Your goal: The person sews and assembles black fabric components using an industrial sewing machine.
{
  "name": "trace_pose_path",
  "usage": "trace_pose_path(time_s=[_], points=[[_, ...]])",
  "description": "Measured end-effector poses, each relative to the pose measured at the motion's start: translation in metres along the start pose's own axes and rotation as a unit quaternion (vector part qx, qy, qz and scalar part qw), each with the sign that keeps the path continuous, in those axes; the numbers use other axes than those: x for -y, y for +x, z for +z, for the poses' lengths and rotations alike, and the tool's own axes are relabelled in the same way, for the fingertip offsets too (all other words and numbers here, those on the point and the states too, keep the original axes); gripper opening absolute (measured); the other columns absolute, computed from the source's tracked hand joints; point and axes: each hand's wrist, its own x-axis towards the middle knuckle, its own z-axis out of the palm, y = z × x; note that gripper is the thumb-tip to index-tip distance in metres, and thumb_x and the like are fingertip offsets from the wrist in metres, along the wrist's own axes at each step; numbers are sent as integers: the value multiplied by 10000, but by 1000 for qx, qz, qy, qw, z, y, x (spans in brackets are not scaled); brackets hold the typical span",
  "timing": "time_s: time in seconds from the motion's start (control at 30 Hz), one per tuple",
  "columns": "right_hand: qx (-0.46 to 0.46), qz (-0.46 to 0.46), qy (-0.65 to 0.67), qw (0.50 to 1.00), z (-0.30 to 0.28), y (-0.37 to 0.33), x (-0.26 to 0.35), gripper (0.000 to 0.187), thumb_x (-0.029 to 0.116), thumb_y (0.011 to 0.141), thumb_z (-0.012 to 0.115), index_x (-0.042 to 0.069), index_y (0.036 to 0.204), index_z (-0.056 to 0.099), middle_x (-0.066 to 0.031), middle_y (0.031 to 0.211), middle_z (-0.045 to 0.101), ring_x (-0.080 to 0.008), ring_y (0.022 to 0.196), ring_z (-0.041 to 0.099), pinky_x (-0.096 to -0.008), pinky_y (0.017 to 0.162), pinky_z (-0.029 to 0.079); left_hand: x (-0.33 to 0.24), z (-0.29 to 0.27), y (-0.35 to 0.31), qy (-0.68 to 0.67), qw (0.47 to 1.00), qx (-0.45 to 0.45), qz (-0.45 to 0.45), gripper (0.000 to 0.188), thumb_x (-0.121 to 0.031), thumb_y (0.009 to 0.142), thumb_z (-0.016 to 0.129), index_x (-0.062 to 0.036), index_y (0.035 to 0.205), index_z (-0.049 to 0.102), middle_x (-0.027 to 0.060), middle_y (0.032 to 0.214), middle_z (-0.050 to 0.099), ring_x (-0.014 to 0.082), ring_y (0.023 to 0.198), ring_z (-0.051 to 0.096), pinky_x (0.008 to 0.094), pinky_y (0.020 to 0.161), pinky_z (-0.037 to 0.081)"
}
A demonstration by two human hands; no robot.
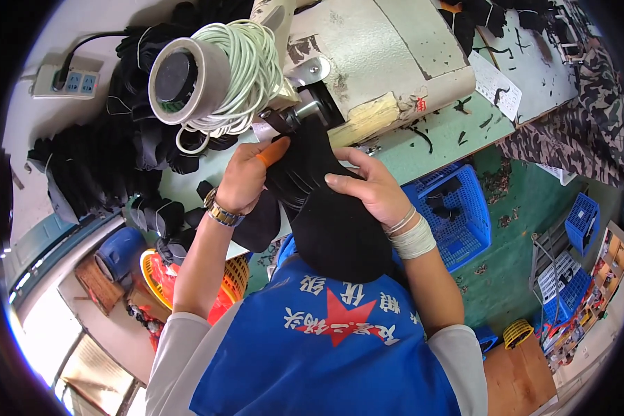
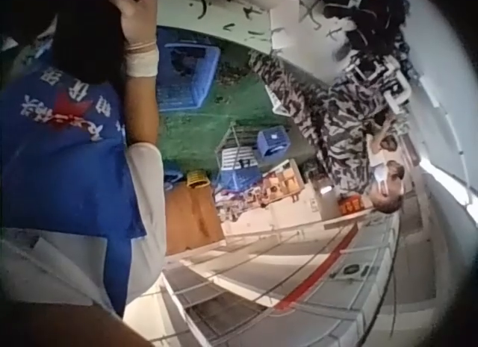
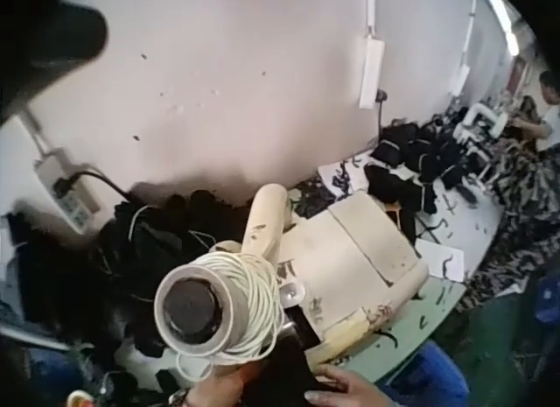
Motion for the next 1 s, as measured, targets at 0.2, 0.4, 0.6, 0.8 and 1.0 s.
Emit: trace_pose_path(time_s=[0.2,0.4,0.6,0.8,1.0], points=[[5,26,85,996,11,1,-12,454,46,860,636,20,1273,450,-67,1067,628,-105,941,598,-234,822,480,16,-1,-2,-280,959,36,21,275,-36,862,631,50,1118,580,108,1009,639,163,865,648,278,773,550],[30,30,160,986,13,-1,-16,421,1,879,586,48,1266,428,-72,1047,634,-111,918,620,-235,793,496,18,7,0,-106,993,-60,-6,306,42,810,672,32,1111,618,61,1077,644,120,946,594,258,842,489],[1,-13,152,988,12,-1,-13,410,12,881,580,37,1268,447,-84,1050,638,-111,916,622,-239,791,499,16,-16,-2,-258,961,49,-88,334,34,913,442,53,1230,546,117,1145,630,156,1052,594,279,902,464],[-16,1,117,993,8,0,-7,397,15,878,576,33,1258,460,-92,1017,651,-124,863,637,-243,769,504,19,-7,5,-111,993,-16,-45,211,-85,857,637,60,1005,673,45,927,662,90,854,565,236,776,437],[-4,12,152,988,0,-3,-6,360,20,882,572,14,1228,474,-99,997,656,-130,847,640,-245,766,505,19,6,5,-99,995,-30,-10,255,-188,868,682,25,1006,693,-6,881,655,41,792,527,226,694,426]])
